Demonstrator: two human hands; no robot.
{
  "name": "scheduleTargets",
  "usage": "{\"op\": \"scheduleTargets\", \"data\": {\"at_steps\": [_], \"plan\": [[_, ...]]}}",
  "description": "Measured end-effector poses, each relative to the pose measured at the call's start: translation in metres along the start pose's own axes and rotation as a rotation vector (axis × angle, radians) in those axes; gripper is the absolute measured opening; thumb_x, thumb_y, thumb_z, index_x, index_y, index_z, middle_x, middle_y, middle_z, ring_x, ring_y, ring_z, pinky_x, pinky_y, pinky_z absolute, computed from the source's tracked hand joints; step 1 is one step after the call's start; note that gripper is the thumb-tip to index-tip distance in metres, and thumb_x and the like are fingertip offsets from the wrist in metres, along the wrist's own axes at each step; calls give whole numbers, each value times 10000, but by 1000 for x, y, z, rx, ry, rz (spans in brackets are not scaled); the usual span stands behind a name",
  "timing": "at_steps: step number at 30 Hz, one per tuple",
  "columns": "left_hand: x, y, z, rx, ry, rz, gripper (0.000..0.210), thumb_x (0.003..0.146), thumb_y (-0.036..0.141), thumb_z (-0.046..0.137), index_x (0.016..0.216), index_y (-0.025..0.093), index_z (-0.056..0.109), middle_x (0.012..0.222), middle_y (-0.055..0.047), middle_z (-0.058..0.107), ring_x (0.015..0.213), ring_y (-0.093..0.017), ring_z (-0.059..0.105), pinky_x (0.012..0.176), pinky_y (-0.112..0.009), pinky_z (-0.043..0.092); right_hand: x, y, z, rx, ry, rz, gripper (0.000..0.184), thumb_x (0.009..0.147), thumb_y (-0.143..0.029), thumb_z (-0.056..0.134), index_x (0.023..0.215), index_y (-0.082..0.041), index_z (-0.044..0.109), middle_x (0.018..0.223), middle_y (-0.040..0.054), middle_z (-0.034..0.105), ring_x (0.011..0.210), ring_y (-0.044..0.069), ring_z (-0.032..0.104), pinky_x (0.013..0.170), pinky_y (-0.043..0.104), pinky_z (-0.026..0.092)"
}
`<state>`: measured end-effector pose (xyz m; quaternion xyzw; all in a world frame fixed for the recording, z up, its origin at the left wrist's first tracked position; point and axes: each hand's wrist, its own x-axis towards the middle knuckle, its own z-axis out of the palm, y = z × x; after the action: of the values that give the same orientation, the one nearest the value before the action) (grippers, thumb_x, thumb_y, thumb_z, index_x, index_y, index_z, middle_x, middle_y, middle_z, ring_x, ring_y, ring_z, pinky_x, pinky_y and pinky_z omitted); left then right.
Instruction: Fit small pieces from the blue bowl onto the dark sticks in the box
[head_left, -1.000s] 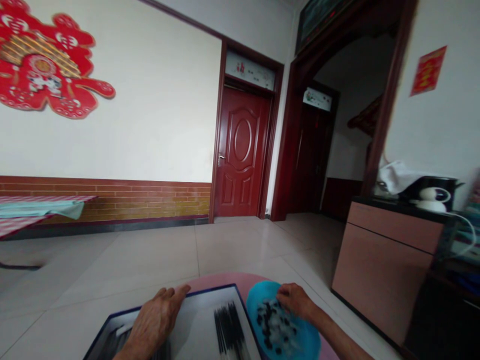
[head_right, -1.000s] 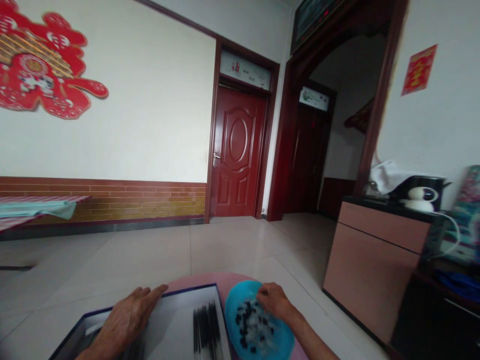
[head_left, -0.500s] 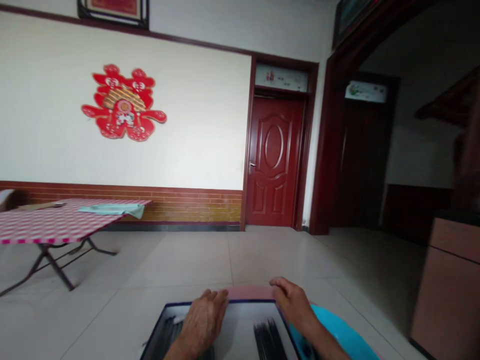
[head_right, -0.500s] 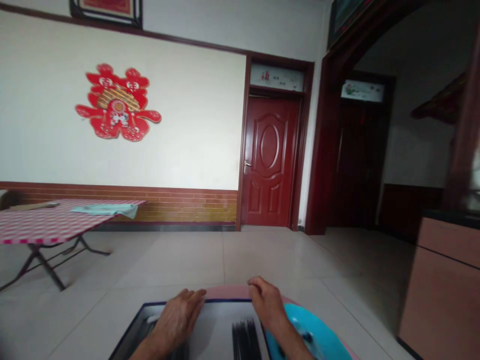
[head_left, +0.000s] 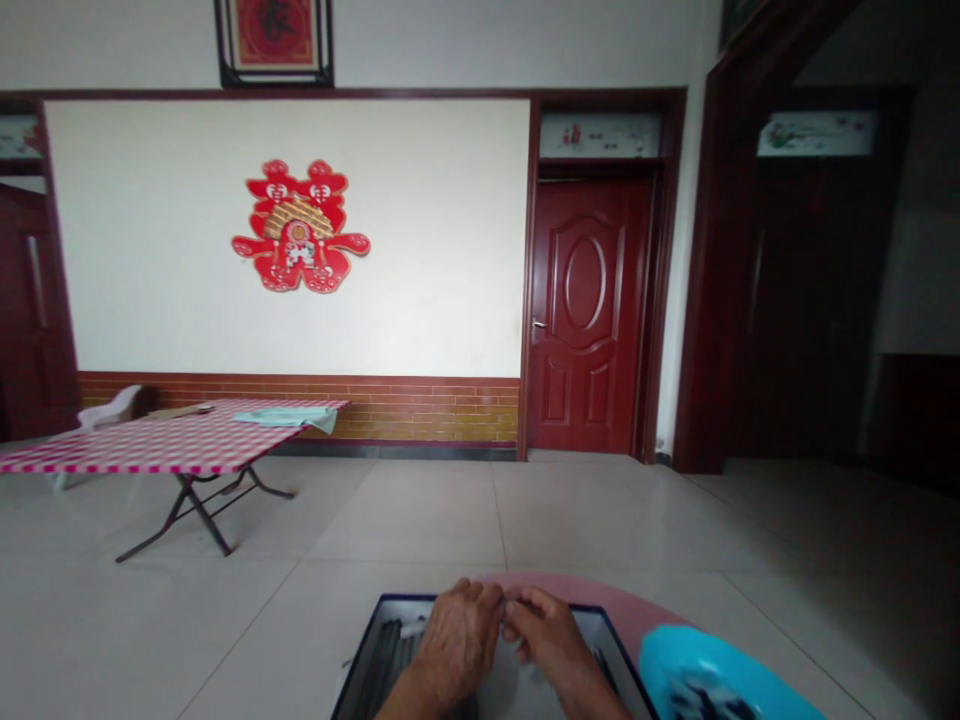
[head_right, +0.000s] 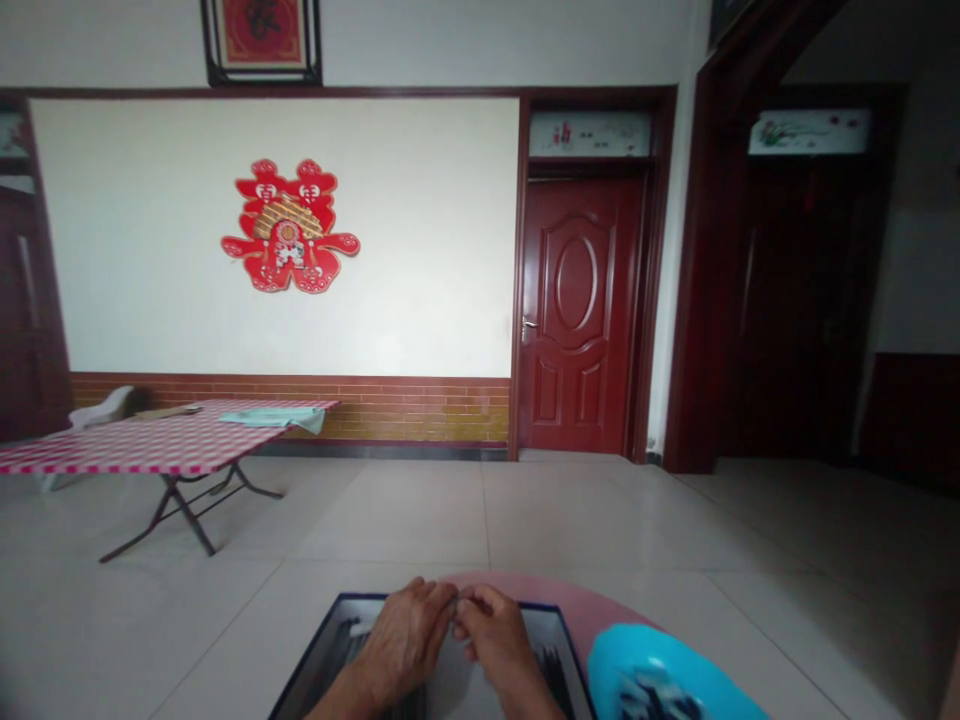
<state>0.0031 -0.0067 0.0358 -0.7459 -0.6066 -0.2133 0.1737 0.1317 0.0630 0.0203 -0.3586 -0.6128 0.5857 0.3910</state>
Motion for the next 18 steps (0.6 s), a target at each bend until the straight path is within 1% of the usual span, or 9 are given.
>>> {"op": "scheduleTargets", "data": {"at_steps": [3,6,8,9,11,12,14,16,18], "plan": [[0,0,-3,-7,12,-16,211,893,213,398,1042,238,547,840,-29,645,749,-175,572,689,-269,408,2,-3,-4,153,69,19,255,666,-405,571,751,-165,593,633,20,625,581,137,577,454,204,381],[1,0,-8,1,4,-72,195,905,249,396,973,256,578,774,-14,646,713,-170,574,644,-254,397,4,-4,-11,172,210,3,308,710,-461,522,819,-175,564,747,67,670,712,184,629,520,232,441],[2,-1,-10,21,1,-99,211,910,240,378,909,249,589,747,-14,638,707,-171,569,625,-250,388,4,-5,-15,22,287,-67,304,748,-455,478,840,-179,565,781,83,679,763,212,637,574,272,473],[2,-1,-10,30,-4,-103,219,909,234,372,884,243,590,741,-17,634,709,-174,566,622,-252,386,3,-5,-16,-90,326,-142,294,763,-433,466,865,-178,571,828,93,681,810,225,633,632,298,486],[2,-2,-9,37,-27,-96,226,905,230,367,853,237,587,740,-22,627,717,-182,561,622,-258,386,-2,-9,-15,-344,373,-358,279,780,-357,461,953,-171,576,969,111,666,938,238,600,789,344,469],[2,-2,-9,36,-38,-91,224,904,231,367,857,236,586,744,-25,625,722,-185,558,624,-260,387,-6,-11,-13,-472,360,-472,271,785,-309,463,989,-171,575,1022,109,651,988,234,578,856,356,438],[2,-3,-9,26,-54,-82,218,902,232,368,895,238,587,754,-28,624,730,-187,554,631,-262,389,-13,-17,-7,-707,243,-630,252,788,-209,455,1001,-189,588,1034,85,646,1002,217,561,907,356,394],[2,-3,-11,17,-65,-77,219,901,235,370,919,238,589,762,-33,620,740,-188,550,644,-266,392,-20,-24,-1,-899,94,-660,254,779,-132,449,953,-210,616,972,58,663,955,202,573,888,337,389],[2,-2,-13,2,-83,-57,222,902,250,373,917,239,593,766,-36,617,750,-191,548,658,-271,398,-23,-31,0,-1036,5,-608,281,782,-96,434,944,-215,630,962,57,671,957,197,576,869,315,385]]}}
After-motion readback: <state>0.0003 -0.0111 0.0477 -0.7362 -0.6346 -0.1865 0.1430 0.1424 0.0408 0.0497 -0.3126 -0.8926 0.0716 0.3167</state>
